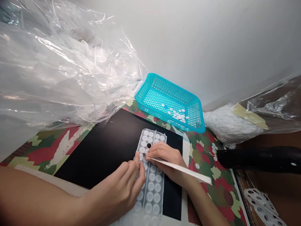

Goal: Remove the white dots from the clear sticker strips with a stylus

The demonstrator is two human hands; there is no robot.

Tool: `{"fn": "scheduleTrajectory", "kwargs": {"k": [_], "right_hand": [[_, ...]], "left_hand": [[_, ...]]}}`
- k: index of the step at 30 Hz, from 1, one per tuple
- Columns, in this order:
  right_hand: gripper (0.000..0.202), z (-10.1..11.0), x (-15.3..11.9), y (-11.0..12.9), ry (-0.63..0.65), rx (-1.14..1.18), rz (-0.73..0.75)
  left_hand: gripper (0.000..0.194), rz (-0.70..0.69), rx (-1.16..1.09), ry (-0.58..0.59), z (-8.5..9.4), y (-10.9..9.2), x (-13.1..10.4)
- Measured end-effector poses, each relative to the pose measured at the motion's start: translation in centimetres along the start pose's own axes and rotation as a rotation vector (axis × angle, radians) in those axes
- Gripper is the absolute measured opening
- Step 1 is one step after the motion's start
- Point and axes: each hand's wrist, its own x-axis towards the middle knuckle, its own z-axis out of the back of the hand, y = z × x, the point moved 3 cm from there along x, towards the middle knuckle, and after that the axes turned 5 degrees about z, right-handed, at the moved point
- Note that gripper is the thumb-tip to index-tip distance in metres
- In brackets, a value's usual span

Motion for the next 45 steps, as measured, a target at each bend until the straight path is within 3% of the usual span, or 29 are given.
{"fn": "scheduleTrajectory", "kwargs": {"k": [14,19,21,25,36,45], "right_hand": [[0.011,0.6,0.0,-0.1,0.011,-0.018,-0.027],[0.007,-0.1,0.0,0.9,-0.247,0.014,-0.232],[0.01,-0.9,0.0,1.2,-0.284,0.013,-0.323],[0.011,-2.0,0.0,1.4,-0.259,0.0,-0.35],[0.01,-2.6,0.0,2.1,-0.283,-0.076,-0.298],[0.009,-2.1,0.1,2.3,-0.19,-0.07,-0.264]], "left_hand": [[0.045,-0.007,0.015,0.021,-0.1,0.0,0.0],[0.042,-0.003,0.016,0.007,0.0,0.0,0.1],[0.043,-0.001,0.018,0.014,0.0,0.0,0.1],[0.043,-0.007,0.015,0.007,0.0,-0.1,0.0],[0.043,0.001,0.021,0.004,0.0,-0.1,0.1],[0.045,0.0,0.028,0.008,0.0,-0.2,0.0]]}}
